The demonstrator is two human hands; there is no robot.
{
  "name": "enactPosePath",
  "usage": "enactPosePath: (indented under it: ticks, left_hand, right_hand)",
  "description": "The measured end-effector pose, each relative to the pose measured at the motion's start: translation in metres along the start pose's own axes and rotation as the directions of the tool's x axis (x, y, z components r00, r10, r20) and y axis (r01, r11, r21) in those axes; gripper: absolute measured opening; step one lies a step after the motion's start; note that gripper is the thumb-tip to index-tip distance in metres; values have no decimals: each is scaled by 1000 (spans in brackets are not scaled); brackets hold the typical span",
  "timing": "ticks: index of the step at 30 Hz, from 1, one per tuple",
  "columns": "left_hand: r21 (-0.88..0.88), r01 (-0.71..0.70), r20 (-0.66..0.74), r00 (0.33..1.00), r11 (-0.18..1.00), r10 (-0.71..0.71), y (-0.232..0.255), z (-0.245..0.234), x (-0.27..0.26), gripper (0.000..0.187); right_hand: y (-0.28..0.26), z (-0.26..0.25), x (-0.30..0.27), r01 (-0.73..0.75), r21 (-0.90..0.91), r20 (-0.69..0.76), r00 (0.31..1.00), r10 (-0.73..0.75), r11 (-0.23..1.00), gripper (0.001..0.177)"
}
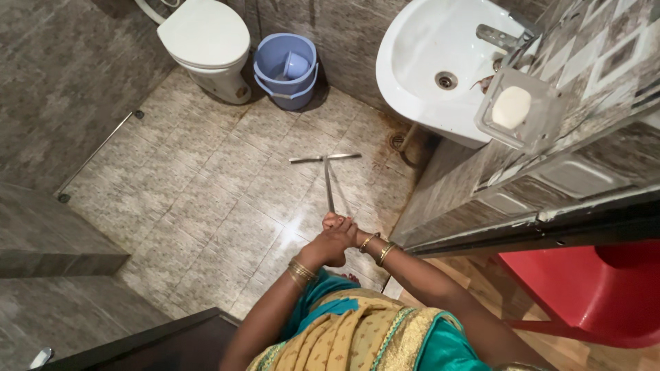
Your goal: The person uses a squeegee to push water across the tiled bathroom floor. They move the tool back and forth to gather water near the drain and around the toilet and sink area.
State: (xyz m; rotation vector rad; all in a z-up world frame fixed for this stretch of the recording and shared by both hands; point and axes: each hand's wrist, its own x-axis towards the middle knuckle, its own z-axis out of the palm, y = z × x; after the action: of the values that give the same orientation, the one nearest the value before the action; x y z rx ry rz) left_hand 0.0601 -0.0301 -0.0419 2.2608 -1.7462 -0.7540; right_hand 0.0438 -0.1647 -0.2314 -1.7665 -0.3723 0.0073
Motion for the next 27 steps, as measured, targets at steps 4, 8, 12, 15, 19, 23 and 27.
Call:
enactPosePath:
  ticks: [4,8,12,15,19,23,27]
  left_hand:
    - [-27,21,152,988,999,-16,24,1,-18,106]
    - [-61,-46,203,977,997,58,56,-10,-47,95]
    - [-65,-13,176,984,998,24,32,-5,-44,89]
    - [45,38,15,999,998,-39,-12,27,-24,99]
    - [186,45,-67,997,982,-34,-53,37,-14,92]
    - [-189,-53,96,993,981,72,-44,-30,-60,86]
    - [-227,-163,193,959,960,208,-29,-65,-104,62]
  right_hand:
    - [0,14,-32,-1,7,61,998,0,1000,24]
    - [-30,36,-74,-75,65,133,989,66,995,21]
    - [-25,35,-40,-38,5,118,992,37,999,18]
    - [-12,31,0,7,-16,102,995,-5,1000,17]
    - [-11,31,30,104,-36,75,992,-101,994,16]
    - [-24,45,29,16,-30,72,997,-14,999,16]
    - [-45,78,5,-85,34,86,993,81,996,16]
